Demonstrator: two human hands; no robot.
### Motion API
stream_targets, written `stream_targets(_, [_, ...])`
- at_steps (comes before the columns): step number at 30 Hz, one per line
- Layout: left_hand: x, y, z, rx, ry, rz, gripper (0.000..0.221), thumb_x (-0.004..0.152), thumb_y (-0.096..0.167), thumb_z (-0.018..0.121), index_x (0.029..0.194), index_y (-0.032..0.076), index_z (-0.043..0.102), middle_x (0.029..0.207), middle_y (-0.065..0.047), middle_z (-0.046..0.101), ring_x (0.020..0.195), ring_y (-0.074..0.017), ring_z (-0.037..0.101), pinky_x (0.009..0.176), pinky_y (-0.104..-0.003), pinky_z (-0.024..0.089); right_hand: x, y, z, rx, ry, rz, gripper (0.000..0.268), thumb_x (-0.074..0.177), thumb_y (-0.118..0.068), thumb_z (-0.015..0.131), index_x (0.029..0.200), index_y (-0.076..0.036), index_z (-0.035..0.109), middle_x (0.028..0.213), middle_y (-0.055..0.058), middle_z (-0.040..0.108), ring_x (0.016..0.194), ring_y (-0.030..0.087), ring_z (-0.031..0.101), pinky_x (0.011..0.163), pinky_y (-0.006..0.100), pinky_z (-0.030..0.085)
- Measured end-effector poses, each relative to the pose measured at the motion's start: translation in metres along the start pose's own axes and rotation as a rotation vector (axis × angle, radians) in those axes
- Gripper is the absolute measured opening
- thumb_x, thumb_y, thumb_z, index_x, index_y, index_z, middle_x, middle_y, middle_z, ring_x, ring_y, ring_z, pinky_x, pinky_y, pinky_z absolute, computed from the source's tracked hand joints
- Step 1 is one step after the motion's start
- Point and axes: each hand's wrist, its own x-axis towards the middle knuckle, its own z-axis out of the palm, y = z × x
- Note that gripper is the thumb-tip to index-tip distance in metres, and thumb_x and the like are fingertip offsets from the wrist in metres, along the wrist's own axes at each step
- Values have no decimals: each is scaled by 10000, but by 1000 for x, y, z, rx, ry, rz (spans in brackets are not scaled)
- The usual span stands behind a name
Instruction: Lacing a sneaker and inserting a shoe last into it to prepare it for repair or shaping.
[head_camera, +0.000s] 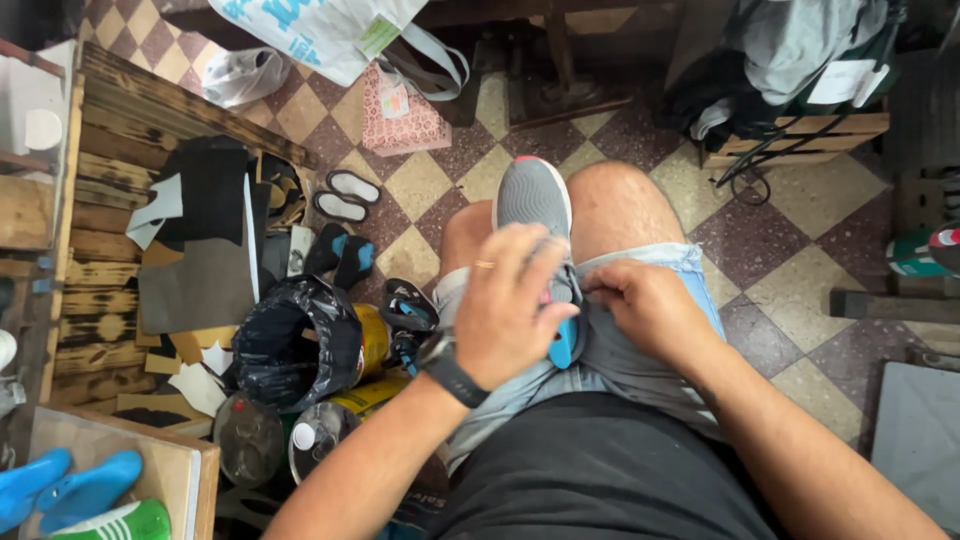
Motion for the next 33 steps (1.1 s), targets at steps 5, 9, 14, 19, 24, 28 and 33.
stream_targets(5, [-35, -18, -20, -124, 194, -259, 565, 957, 120, 739, 1477, -16, 564, 1505, -253, 519, 1389, -479, 546, 1165, -511, 487, -6, 33, 10, -147, 171, -181, 124, 923, -216, 705, 1032, -202, 761, 1036, 105, 754, 994, 386, 742, 794, 529, 626])
stream_targets(9, [-86, -33, 8, -241, -4, -489, 905, 816, 89, 771, 1587, -61, 322, 1494, -319, 547, 1370, -501, 564, 1161, -548, 441, -32, 55, -32, -261, 324, -196, 136, 906, -210, 719, 1032, -186, 763, 1145, 49, 731, 1076, 291, 726, 914, 408, 579])
stream_targets(14, [-96, -37, 25, -133, -224, -499, 470, 787, 282, 821, 1188, 65, 707, 1172, -255, 731, 1286, -450, 593, 1073, -579, 444, -74, 115, -92, -230, 497, -25, 112, 1041, -4, 664, 1065, -6, 773, 1140, 142, 751, 1128, 308, 663, 1059, 415, 494])
stream_targets(19, [-95, -35, -19, -342, -256, -557, 238, 1027, 341, 641, 911, 172, 761, 745, -88, 747, 667, -330, 711, 617, -467, 476, -99, 168, -110, 124, 564, 321, 120, 1174, -143, 524, 1235, -73, 601, 1204, 71, 578, 1078, 203, 550, 940, 340, 424])
stream_targets(24, [-53, -16, -125, -445, -274, -525, 231, 1047, 303, 601, 923, 141, 707, 630, -63, 616, 570, -269, 617, 593, -407, 440, -36, 24, -100, -470, 400, -110, 377, 977, -127, 683, 1319, 23, 631, 1401, 222, 638, 1365, 407, 577, 1184, 484, 430])
stream_targets(28, [-8, 19, -166, -595, -118, -236, 263, 1099, 307, 526, 1030, 112, 690, 815, -29, 707, 639, -215, 648, 633, -352, 488, -33, -152, -76, 185, -214, -578, 818, 863, -308, 790, 1535, 3, 442, 1492, 132, 636, 1430, 259, 597, 1248, 404, 401])
stream_targets(33, [-24, -10, -96, -773, 102, -445, 245, 1050, 366, 608, 1096, 156, 727, 1008, -18, 791, 830, -167, 732, 790, -315, 572, -25, -181, -91, 76, 63, -593, 181, 1023, -98, 669, 1176, -15, 720, 998, 78, 801, 870, 154, 776, 837, 283, 586])
